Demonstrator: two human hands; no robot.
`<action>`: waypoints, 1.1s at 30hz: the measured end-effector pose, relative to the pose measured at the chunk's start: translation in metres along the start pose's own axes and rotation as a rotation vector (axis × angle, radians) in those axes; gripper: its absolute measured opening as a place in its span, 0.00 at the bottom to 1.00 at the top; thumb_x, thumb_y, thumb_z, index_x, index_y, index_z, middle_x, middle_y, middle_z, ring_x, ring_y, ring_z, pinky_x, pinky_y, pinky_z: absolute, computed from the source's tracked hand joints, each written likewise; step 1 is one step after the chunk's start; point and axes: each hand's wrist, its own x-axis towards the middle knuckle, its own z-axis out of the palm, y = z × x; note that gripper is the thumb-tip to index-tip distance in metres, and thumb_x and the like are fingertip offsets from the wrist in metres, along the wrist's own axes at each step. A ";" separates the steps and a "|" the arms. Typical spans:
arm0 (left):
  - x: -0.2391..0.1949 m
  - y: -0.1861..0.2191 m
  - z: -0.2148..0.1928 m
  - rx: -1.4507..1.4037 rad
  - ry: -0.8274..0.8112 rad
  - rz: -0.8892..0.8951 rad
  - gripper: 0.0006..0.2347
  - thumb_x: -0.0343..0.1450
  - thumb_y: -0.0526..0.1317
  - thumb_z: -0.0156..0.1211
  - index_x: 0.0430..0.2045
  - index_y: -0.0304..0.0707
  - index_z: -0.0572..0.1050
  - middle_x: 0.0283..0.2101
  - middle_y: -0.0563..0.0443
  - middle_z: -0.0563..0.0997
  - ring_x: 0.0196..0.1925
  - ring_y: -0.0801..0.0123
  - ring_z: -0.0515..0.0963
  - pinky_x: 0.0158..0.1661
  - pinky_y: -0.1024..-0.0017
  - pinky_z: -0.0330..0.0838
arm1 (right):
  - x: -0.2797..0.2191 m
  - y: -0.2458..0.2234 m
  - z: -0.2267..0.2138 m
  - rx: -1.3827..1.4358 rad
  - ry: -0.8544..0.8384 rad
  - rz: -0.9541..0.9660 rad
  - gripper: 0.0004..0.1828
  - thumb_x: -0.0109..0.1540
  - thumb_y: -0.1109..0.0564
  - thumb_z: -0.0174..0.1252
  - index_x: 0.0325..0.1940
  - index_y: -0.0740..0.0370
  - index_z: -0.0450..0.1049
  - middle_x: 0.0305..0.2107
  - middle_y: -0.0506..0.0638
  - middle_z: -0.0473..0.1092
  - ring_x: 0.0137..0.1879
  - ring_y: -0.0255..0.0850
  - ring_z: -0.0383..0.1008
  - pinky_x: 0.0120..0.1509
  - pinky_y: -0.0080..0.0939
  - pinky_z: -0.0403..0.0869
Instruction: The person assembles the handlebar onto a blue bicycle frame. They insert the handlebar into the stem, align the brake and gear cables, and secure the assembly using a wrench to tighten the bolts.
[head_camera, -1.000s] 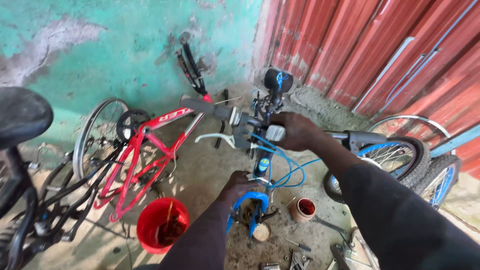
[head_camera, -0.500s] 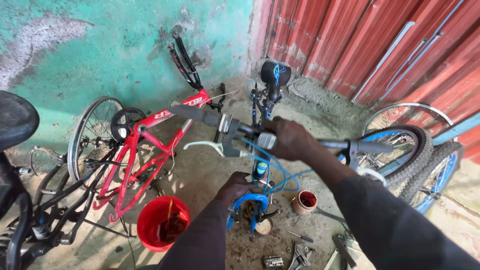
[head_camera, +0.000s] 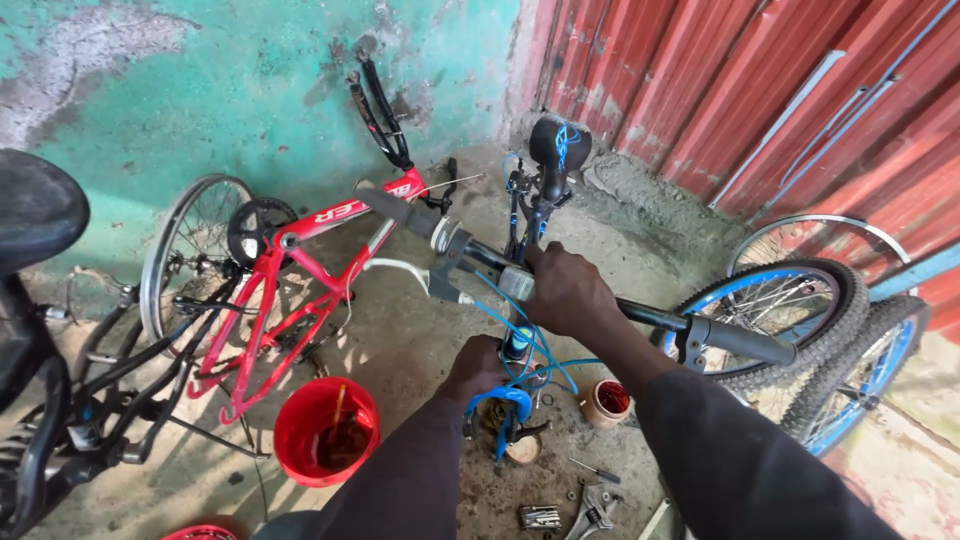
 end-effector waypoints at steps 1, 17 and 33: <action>0.000 -0.011 -0.002 0.006 0.001 -0.002 0.21 0.62 0.56 0.72 0.32 0.35 0.85 0.30 0.34 0.85 0.39 0.32 0.86 0.36 0.39 0.82 | -0.003 -0.010 -0.011 0.005 0.003 -0.002 0.27 0.52 0.38 0.66 0.48 0.55 0.75 0.35 0.57 0.71 0.39 0.65 0.80 0.45 0.63 0.81; -0.024 0.012 -0.024 -0.094 0.043 0.058 0.20 0.65 0.55 0.69 0.32 0.33 0.85 0.33 0.31 0.86 0.44 0.27 0.84 0.45 0.34 0.80 | -0.004 -0.028 -0.005 0.078 -0.051 -0.013 0.28 0.52 0.40 0.62 0.49 0.58 0.76 0.45 0.65 0.73 0.42 0.71 0.79 0.49 0.68 0.78; -0.033 0.039 -0.037 -0.194 -0.092 -0.035 0.27 0.71 0.50 0.71 0.59 0.24 0.76 0.55 0.26 0.81 0.60 0.25 0.77 0.55 0.33 0.79 | -0.095 0.057 -0.034 -0.141 0.175 0.109 0.24 0.60 0.31 0.59 0.41 0.52 0.80 0.27 0.50 0.76 0.44 0.52 0.80 0.57 0.52 0.74</action>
